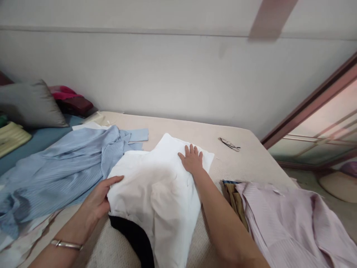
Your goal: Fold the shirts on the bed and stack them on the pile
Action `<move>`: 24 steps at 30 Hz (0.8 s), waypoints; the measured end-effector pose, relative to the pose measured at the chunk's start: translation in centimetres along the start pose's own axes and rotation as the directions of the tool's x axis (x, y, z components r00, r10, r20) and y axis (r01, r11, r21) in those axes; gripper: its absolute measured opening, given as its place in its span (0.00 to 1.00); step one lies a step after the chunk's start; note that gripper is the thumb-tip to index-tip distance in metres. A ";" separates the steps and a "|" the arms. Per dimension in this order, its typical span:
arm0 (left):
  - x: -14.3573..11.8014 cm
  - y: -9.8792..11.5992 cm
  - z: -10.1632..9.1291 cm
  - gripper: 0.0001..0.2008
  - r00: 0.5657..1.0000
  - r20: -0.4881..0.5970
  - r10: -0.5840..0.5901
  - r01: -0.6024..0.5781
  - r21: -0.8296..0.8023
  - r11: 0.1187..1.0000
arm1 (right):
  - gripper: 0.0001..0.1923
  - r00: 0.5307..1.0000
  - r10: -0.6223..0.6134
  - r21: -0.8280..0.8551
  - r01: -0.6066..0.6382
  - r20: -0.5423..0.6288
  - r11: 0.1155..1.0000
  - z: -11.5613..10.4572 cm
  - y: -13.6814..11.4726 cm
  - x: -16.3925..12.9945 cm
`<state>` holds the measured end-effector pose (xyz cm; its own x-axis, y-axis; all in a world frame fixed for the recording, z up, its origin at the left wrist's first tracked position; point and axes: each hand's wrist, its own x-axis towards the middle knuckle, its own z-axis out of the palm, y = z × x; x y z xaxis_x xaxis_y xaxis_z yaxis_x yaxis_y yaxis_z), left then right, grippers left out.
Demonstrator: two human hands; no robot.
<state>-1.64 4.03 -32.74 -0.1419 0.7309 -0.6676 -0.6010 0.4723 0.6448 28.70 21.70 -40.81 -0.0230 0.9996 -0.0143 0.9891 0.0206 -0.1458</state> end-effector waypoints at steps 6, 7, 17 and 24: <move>0.4 0.3 -0.3 0.21 0.987 -0.041 0.158 -0.157 0.031 0.987 | 0.37 0.992 -0.117 0.018 0.118 -0.042 0.993 -1.3 -4.8 1.6; 0.4 0.3 -0.4 0.21 0.987 -0.037 0.157 -0.155 0.040 0.987 | 0.36 0.985 -0.171 0.023 0.172 -0.030 0.985 -1.1 -5.7 1.8; 0.3 -1.1 0.3 0.32 0.884 0.216 0.414 -0.466 0.348 0.813 | 0.43 0.995 0.091 0.225 -0.100 0.048 0.969 -2.1 -12.8 6.6; -1.2 -4.0 1.4 0.37 0.572 0.775 0.269 -0.758 0.625 -0.187 | 0.23 0.993 0.111 0.349 -0.120 0.045 0.930 -1.6 -13.8 8.4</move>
<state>2.02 1.95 -33.93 0.3665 0.9270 0.0798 0.7116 -0.3345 0.6179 15.05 29.88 -37.37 0.0806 0.9939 -0.0748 0.8715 -0.1067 -0.4786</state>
